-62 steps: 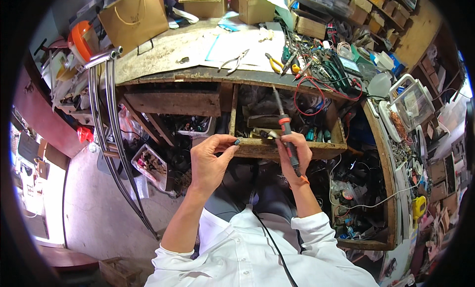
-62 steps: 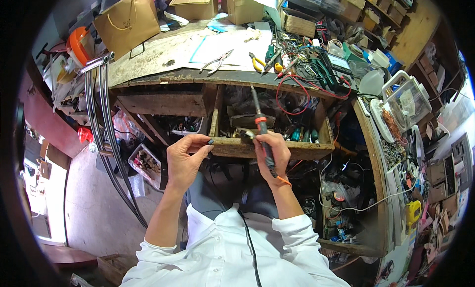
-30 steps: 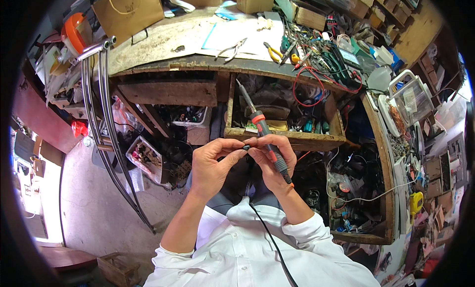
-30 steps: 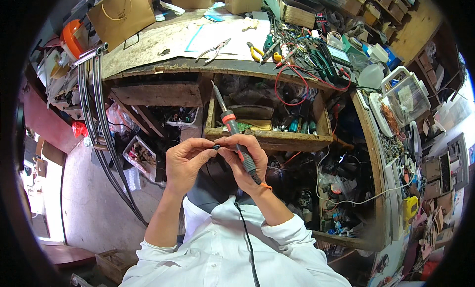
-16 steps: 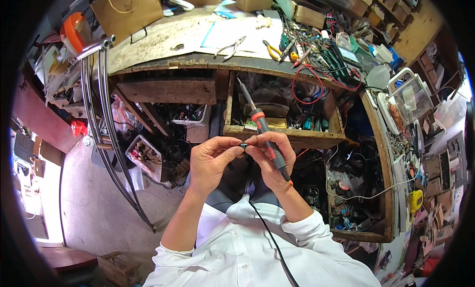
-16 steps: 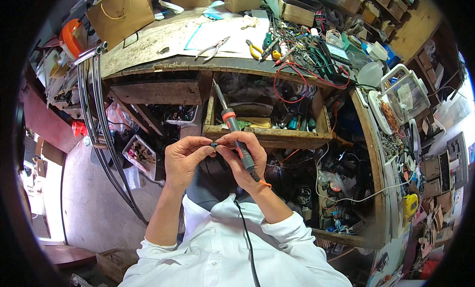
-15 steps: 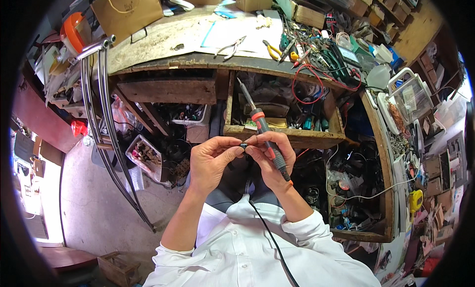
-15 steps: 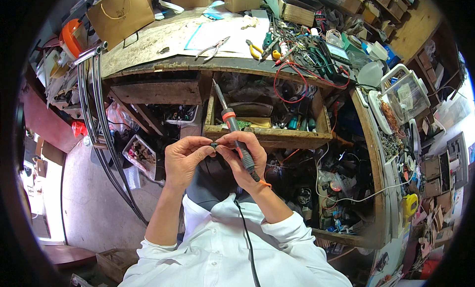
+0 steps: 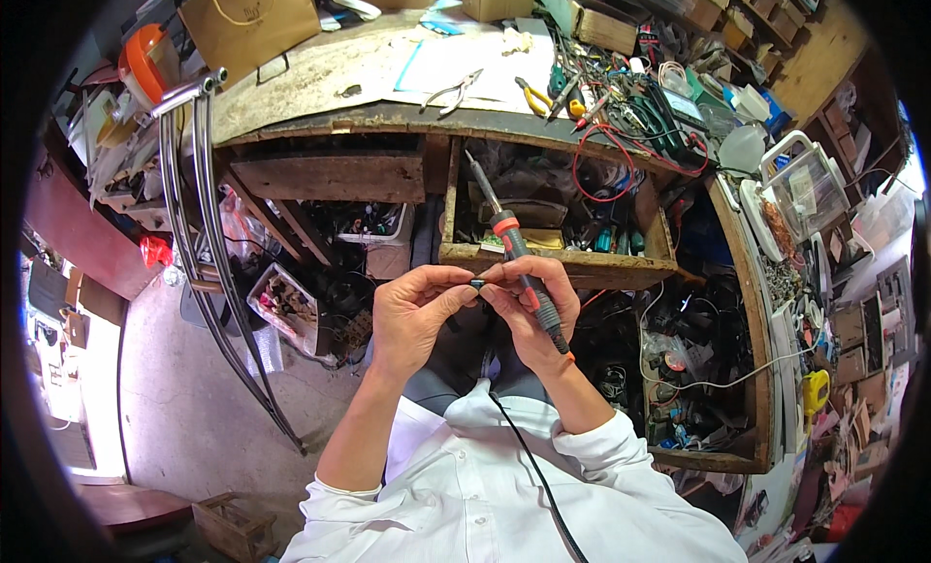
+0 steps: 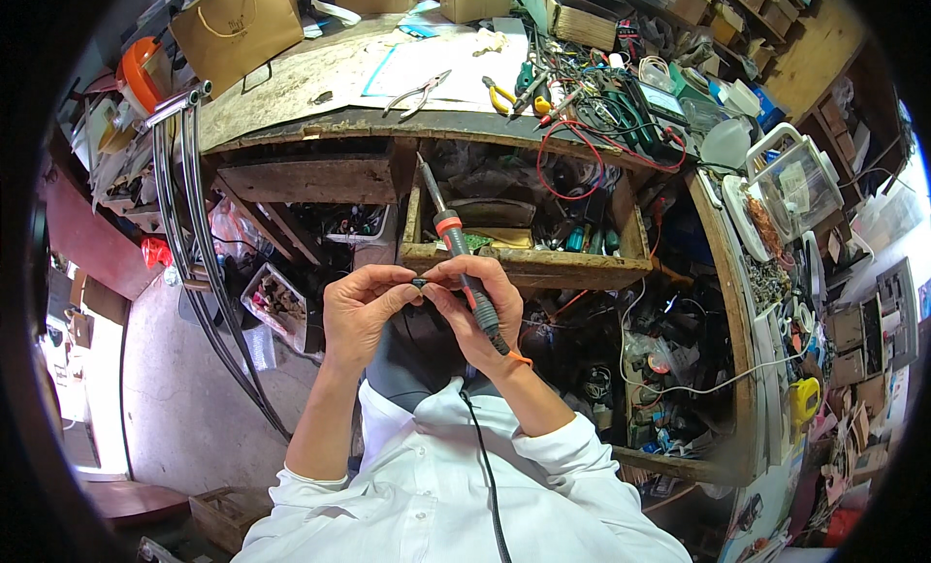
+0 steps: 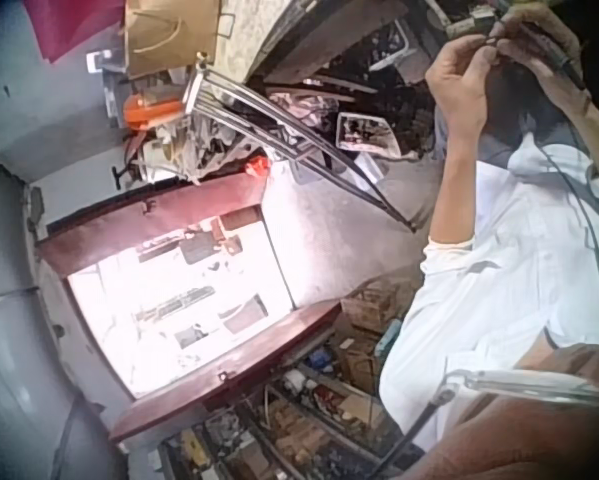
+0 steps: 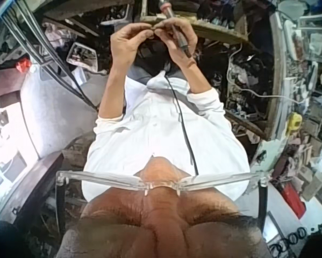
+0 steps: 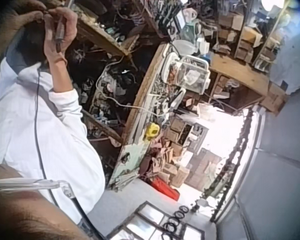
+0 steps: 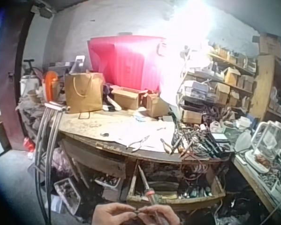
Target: The person sits on the floor and uses a soldering iron to apply solder to multiple points on a green circuit board. They flip the board to work on both sides and use wire cutters to trim excess wire.
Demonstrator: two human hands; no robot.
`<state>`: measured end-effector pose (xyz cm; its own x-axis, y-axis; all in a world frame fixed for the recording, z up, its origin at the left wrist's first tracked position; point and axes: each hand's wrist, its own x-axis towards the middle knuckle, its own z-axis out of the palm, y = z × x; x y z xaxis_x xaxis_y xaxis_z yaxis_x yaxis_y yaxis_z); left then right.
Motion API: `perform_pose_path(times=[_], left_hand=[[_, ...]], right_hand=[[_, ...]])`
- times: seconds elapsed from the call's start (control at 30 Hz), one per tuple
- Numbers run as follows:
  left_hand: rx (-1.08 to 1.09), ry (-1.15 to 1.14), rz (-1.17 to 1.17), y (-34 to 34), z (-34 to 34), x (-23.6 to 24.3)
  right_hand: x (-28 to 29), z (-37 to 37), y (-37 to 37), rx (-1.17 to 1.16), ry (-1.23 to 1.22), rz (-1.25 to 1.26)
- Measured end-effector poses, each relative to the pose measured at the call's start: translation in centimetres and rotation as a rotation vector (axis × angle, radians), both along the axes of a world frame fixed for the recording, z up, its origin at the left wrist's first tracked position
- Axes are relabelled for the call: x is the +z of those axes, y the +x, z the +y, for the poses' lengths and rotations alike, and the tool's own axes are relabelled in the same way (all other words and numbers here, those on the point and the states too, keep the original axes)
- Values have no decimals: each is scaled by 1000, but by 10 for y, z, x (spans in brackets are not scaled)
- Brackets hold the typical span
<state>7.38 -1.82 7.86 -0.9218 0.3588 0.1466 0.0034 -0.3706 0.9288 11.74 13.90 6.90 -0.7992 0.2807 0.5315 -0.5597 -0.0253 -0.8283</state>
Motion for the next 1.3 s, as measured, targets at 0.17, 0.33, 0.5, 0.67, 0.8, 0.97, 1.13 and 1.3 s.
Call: perform_pose_path(times=[0.17,0.33,0.5,0.67,0.8,0.97,1.13,1.3], left_hand=[[-2,7,-5,0,0,0],[-5,17,0,0,0,-1],[-9,9,-3,0,-1,0],[-13,9,-2,0,-1,0],[-14,-5,1,-1,-2,0],[-21,12,-5,-1,-2,0],[-33,22,2,-1,-2,-2],[-44,0,-32,1,-1,1]], right_hand=[[1,0,1,-2,8,3],[2,0,1,-20,38,13],[2,0,0,-32,72,27],[2,0,0,-40,88,34],[3,1,0,-46,106,44],[3,1,0,-45,113,50],[4,0,0,-42,108,56],[6,-1,1,-50,107,51]])
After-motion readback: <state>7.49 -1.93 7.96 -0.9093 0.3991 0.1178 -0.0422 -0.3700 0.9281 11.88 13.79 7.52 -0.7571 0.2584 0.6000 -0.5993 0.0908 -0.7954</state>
